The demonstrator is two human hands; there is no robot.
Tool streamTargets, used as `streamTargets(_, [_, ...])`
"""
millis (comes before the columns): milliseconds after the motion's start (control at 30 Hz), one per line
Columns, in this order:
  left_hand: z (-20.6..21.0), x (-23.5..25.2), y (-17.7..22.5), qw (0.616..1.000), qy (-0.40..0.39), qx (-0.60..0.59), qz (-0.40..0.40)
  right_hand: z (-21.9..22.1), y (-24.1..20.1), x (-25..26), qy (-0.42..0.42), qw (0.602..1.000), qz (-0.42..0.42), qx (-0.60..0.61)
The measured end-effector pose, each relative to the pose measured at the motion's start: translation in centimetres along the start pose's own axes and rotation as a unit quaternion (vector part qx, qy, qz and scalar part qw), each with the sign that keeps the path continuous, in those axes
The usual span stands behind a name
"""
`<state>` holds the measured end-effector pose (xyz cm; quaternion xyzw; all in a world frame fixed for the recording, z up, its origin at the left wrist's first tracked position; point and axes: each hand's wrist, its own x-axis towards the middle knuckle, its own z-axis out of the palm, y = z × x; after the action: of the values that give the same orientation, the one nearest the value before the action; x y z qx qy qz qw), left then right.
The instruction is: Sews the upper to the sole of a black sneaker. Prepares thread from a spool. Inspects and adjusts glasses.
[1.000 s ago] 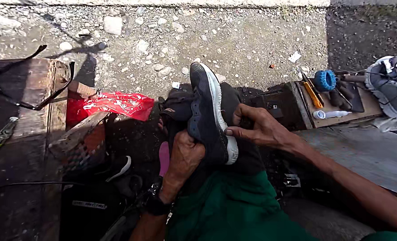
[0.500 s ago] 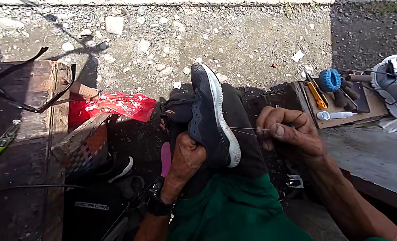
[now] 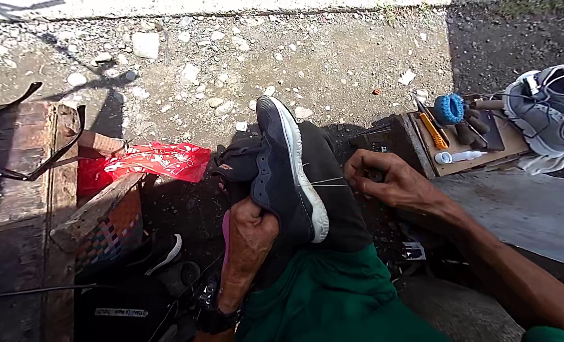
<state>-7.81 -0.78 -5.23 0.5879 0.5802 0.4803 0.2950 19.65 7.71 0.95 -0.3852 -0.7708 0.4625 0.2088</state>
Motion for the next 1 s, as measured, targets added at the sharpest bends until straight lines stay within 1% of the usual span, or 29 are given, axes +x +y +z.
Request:
streamTargets(33, [0.0,-0.1,0.1,1.0,0.002,0.015,-0.002,0.2,0.3,0.2,0.027,0.997,-0.018,-0.068])
streamTargets(100, [-0.1,-0.5,0.2,0.999,0.006,0.036,-0.004,1.7,0.5,1.0,0.084,0.973,-0.057,-0.206])
streamTargets(133, [-0.3,-0.6,0.2,0.999,0.006,0.04,-0.004,2.8,0.7,1.6,0.101,0.964,-0.067,-0.236])
streamTargets(167, [-0.4,-0.7,0.2,0.999,0.006,0.041,-0.003,3.7,1.0,2.4,0.104,0.964,-0.069,-0.237])
streamTargets(267, [-0.8,-1.0,0.5,0.999,0.012,0.052,-0.005,5.4,2.4,4.0,0.085,0.984,-0.053,-0.146])
streamTargets(333, [-1.7,-1.6,0.4,0.998,0.016,0.057,-0.013,5.2,2.9,4.3,0.063,0.995,-0.046,-0.065])
streamTargets(400, [-3.4,-2.8,-0.2,0.998,0.028,0.055,-0.027,4.5,2.2,3.8,0.036,0.998,-0.048,0.017])
streamTargets(433, [-4.5,-3.6,-0.9,0.996,0.044,0.065,-0.045,4.2,1.6,3.5,0.025,0.997,-0.054,0.046])
streamTargets(500, [-6.7,-5.5,-3.1,0.984,0.088,0.116,-0.099,4.1,0.8,2.9,0.013,0.996,-0.062,0.06])
streamTargets(567, [-9.1,-7.4,-6.1,0.957,0.113,0.202,-0.175,4.4,0.6,2.5,0.011,0.996,-0.07,0.06])
streamTargets(600, [-10.0,-8.2,-7.3,0.941,0.103,0.237,-0.217,4.5,0.6,2.4,0.011,0.995,-0.074,0.064])
streamTargets(633, [-10.6,-8.8,-8.0,0.929,0.073,0.26,-0.252,4.6,0.7,2.4,0.01,0.995,-0.073,0.069])
streamTargets(667, [-10.9,-8.9,-7.9,0.921,0.031,0.279,-0.271,4.7,0.7,2.4,0.008,0.995,-0.069,0.077])
streamTargets(700, [-10.6,-8.6,-7.1,0.92,0.0,0.29,-0.262,4.7,0.7,2.4,0.006,0.995,-0.059,0.085])
streamTargets(733, [-9.9,-8.0,-5.8,0.929,-0.003,0.293,-0.224,4.6,0.6,2.3,0.002,0.995,-0.044,0.092])
streamTargets(767, [-8.9,-7.1,-4.2,0.945,0.019,0.282,-0.168,4.5,0.5,2.4,-0.002,0.995,-0.028,0.096])
streamTargets(800, [-7.7,-5.8,-2.5,0.963,0.05,0.24,-0.114,4.3,0.4,2.4,-0.005,0.995,-0.012,0.097])
streamTargets(833, [-6.4,-4.5,-0.9,0.98,0.07,0.174,-0.068,4.2,0.4,2.4,-0.01,0.995,0.002,0.099])
streamTargets(867, [-5.1,-3.2,0.3,0.993,0.07,0.091,-0.032,4.1,0.3,2.4,-0.016,0.995,0.011,0.1])
streamTargets(900, [-3.8,-2.1,1.1,0.998,0.052,0.014,-0.012,3.9,0.4,2.5,-0.022,0.995,0.015,0.1])
streamTargets(933, [-2.7,-1.2,1.3,0.998,0.024,-0.049,-0.009,3.9,0.4,2.5,-0.03,0.995,0.018,0.098])
streamTargets(1000, [-1.5,0.1,0.8,0.99,-0.043,-0.131,-0.031,3.8,0.3,2.7,-0.051,0.993,0.023,0.101])
